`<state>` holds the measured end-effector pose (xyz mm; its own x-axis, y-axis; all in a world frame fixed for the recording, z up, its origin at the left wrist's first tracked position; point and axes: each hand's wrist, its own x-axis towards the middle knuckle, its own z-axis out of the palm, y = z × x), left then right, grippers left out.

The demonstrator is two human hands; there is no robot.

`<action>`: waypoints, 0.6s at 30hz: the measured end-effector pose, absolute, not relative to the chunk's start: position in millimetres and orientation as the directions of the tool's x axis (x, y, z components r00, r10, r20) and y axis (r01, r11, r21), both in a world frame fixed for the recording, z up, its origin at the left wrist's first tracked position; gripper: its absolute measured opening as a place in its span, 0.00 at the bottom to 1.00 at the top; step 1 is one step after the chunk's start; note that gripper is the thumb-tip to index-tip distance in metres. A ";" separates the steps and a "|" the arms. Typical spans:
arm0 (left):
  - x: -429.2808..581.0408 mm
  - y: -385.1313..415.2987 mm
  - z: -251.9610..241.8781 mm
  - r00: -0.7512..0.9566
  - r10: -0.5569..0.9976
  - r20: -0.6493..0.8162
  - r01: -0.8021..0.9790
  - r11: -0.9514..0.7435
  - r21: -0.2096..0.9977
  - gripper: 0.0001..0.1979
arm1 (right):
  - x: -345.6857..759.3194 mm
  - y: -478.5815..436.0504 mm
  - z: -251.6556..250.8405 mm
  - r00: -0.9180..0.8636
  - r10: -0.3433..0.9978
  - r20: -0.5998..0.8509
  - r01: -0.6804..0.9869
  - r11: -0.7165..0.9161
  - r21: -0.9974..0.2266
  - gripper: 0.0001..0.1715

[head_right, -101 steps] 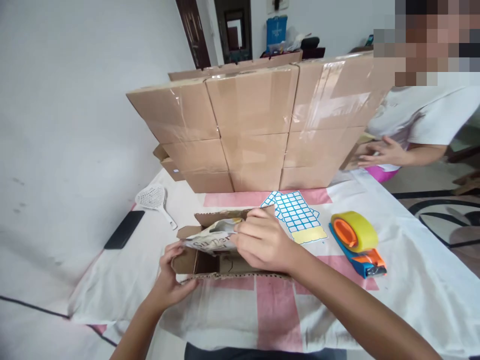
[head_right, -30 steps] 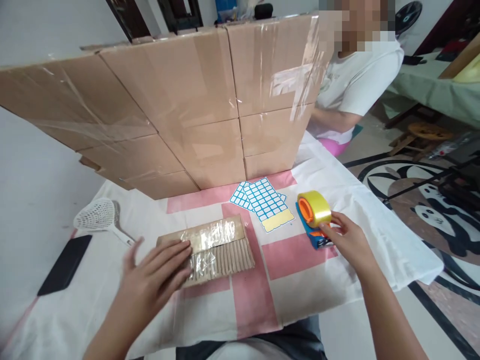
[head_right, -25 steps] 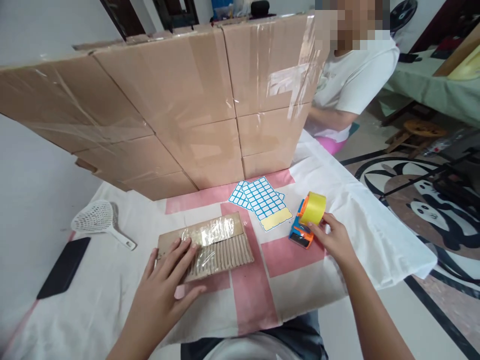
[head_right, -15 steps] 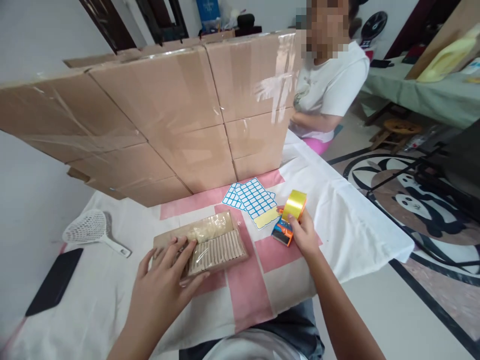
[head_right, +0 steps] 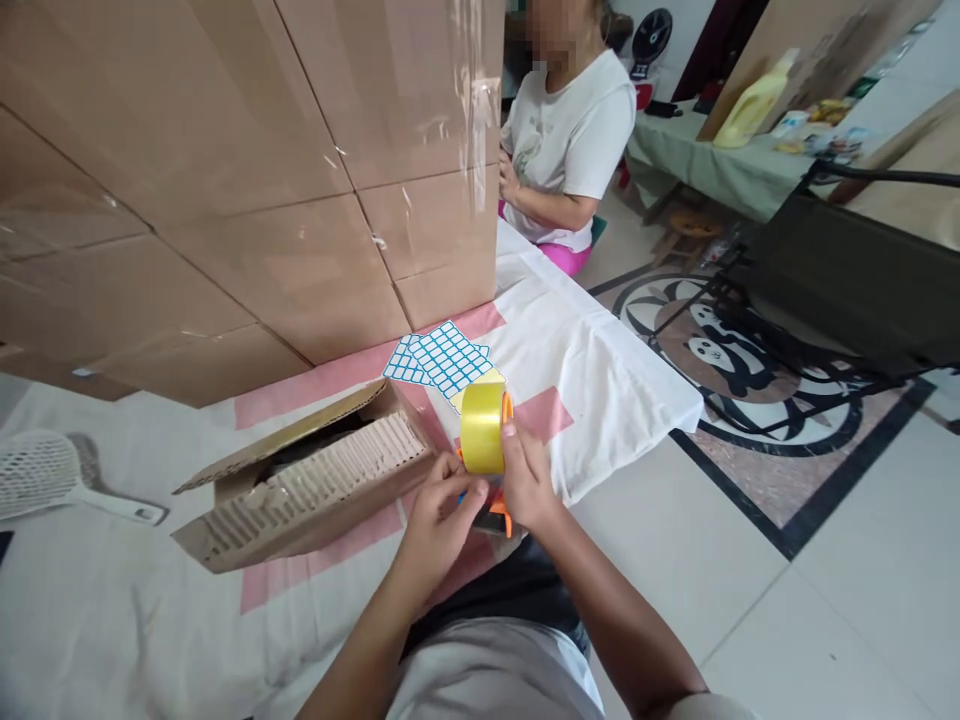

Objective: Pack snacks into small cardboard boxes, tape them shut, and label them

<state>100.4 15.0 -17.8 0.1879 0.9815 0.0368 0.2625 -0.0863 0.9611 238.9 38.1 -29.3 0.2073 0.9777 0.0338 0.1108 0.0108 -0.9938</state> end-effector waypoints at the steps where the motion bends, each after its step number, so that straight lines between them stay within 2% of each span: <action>1: 100.2 14.4 -17.0 0.191 0.981 0.027 0.219 -0.070 0.973 0.17 | 240.7 36.6 -35.4 0.235 0.970 0.062 0.150 0.027 -0.988 0.32; 6: 102.5 -5.6 -16.0 0.173 0.985 0.020 0.036 -0.027 0.999 0.16 | 249.9 55.1 -44.1 0.358 0.906 0.225 0.287 0.123 -0.950 0.34; 10: 102.2 -11.8 -33.6 0.290 0.940 -0.182 0.055 0.173 0.983 0.20 | 255.5 79.5 -27.6 0.500 0.845 0.189 0.147 0.133 -0.980 0.35; 12: 97.1 -12.3 -41.5 0.310 0.923 -0.229 0.126 0.199 0.972 0.21 | 255.6 79.1 -18.9 0.513 0.845 0.150 0.094 0.119 -0.988 0.33; 15: 83.1 -20.7 -42.5 0.357 0.929 -0.100 0.342 -0.030 0.939 0.22 | 253.3 55.3 -9.9 0.489 0.866 0.104 0.052 0.091 -0.995 0.30; 18: 68.4 -41.3 -33.6 0.446 0.884 0.141 0.486 -0.372 0.791 0.20 | 253.7 16.7 -3.9 0.404 0.914 0.050 -0.028 0.067 -0.997 0.30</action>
